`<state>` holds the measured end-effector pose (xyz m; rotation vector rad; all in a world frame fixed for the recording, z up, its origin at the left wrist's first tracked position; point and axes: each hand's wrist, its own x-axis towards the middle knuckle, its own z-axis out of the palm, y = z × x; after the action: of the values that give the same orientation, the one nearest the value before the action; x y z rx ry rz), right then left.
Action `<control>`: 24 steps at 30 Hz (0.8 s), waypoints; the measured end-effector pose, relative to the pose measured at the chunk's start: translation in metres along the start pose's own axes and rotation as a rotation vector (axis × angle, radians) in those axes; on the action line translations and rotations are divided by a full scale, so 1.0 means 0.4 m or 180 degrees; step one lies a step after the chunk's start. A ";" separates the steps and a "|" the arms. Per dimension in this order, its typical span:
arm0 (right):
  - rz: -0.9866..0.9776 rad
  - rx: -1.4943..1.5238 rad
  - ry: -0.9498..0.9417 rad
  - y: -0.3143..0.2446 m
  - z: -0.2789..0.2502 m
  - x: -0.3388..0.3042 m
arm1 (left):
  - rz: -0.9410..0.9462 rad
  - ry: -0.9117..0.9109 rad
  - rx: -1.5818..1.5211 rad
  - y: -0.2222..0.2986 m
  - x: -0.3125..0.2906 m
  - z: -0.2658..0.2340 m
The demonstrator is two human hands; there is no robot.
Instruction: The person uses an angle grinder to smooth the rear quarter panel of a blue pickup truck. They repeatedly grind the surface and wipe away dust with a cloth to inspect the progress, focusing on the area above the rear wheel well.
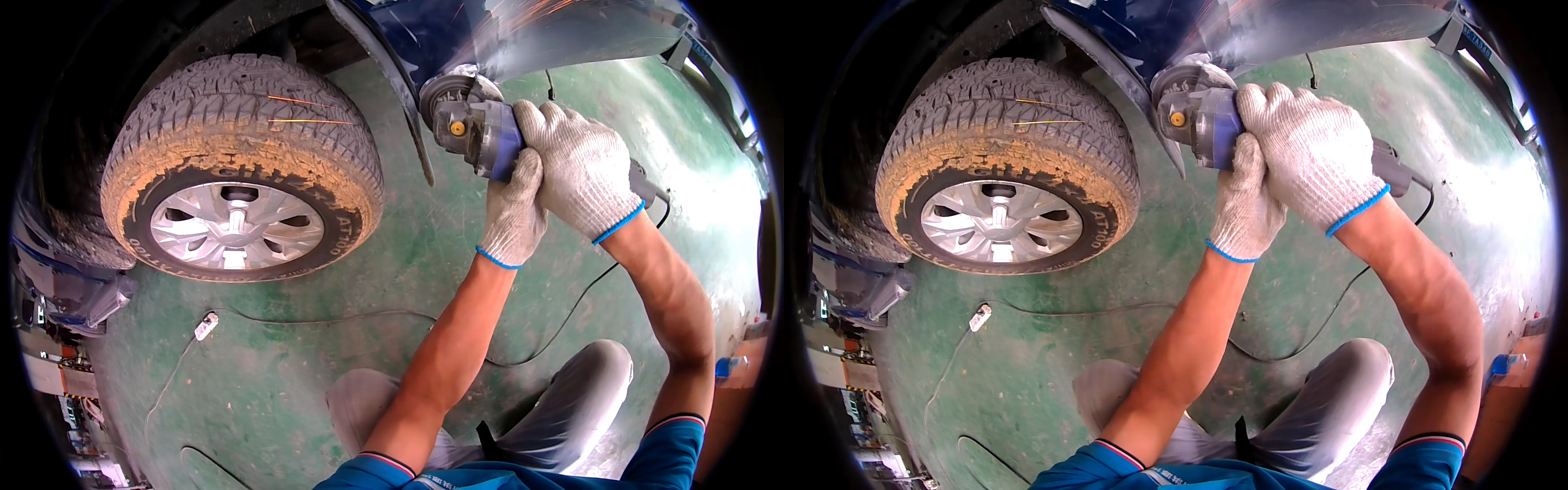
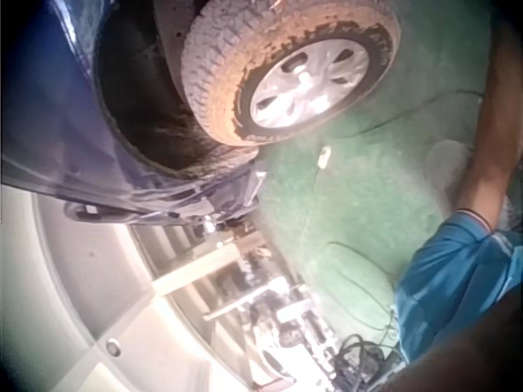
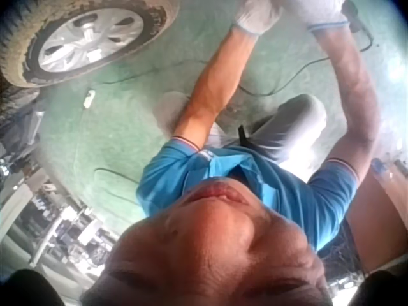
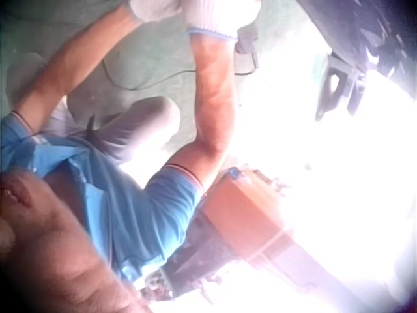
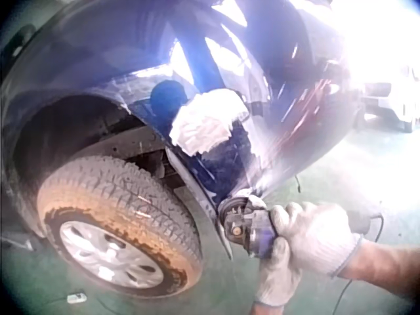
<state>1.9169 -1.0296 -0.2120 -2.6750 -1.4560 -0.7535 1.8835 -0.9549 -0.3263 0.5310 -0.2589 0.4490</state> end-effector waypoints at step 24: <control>-0.0126 -0.0048 0.0190 -0.012 -0.005 0.001 | -0.0070 -0.0021 0.0101 -0.010 -0.005 -0.025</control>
<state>1.9124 -1.0270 -0.2113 -2.6177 -1.4993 -0.8421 1.8851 -0.9531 -0.3372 0.5659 -0.2524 0.4304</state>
